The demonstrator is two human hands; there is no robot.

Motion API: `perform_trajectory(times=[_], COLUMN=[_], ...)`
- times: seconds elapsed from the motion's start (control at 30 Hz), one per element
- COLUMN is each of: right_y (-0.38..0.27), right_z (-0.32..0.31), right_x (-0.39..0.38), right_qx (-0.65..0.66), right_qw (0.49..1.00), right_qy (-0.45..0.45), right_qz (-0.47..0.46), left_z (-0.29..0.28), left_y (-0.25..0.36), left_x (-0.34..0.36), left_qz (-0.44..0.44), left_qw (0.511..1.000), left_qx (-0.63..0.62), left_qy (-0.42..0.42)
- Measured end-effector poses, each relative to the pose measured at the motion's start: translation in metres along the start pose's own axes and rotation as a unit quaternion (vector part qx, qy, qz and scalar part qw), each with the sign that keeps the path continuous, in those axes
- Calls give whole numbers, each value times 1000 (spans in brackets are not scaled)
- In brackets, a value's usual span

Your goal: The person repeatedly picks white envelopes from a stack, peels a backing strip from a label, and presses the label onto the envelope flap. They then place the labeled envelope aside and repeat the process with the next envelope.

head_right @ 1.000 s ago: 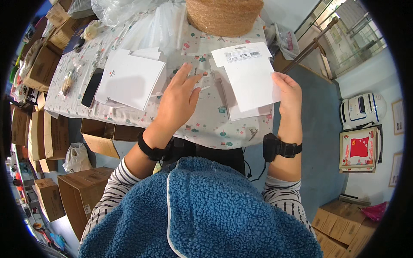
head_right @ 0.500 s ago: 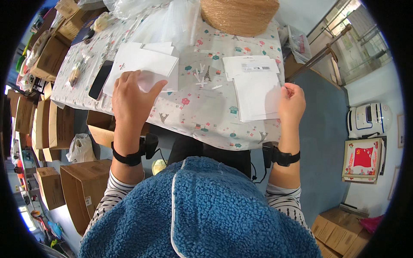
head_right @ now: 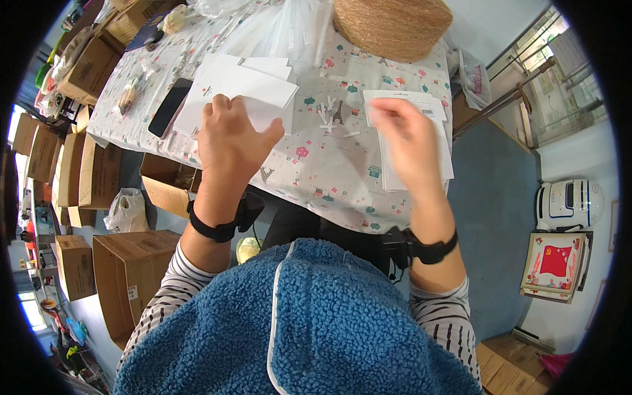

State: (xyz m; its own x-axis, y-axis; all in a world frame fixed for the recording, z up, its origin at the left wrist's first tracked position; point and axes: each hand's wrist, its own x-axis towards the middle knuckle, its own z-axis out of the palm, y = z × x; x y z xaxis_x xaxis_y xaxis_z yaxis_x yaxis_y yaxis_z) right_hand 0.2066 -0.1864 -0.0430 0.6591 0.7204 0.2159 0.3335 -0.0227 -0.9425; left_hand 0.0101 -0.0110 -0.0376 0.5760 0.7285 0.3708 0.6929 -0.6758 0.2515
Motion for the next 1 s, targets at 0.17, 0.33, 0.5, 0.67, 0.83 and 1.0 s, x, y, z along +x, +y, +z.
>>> perform_trajectory(times=[0.17, 0.33, 0.5, 0.67, 0.83, 1.0], right_y=[-1, 6, 14, 19, 19, 18], right_z=[81, 113, 116, 117, 119, 120], right_x=[31, 45, 46, 42, 37, 34], right_qx=[112, 200, 264, 297, 302, 313], right_qw=[969, 944, 920, 912, 913, 908], right_qy=[-124, -118, -113, -109, -96, -91], right_qz=[182, 232, 266, 262, 257, 263], left_z=[2, -5, -7, -5, -6, -6], left_y=[8, -1, -9, -9, -15, -19], left_x=[-2, -1, -1, -6, -6, -4], left_qz=[-5, 8, 12, 28, 39, 50], left_qw=[1000, 1000, 1000, 998, 998, 996], left_qx=[17, -7, -13, -17, -39, -46], left_qy=[12, -3, 15, 45, 29, 54])
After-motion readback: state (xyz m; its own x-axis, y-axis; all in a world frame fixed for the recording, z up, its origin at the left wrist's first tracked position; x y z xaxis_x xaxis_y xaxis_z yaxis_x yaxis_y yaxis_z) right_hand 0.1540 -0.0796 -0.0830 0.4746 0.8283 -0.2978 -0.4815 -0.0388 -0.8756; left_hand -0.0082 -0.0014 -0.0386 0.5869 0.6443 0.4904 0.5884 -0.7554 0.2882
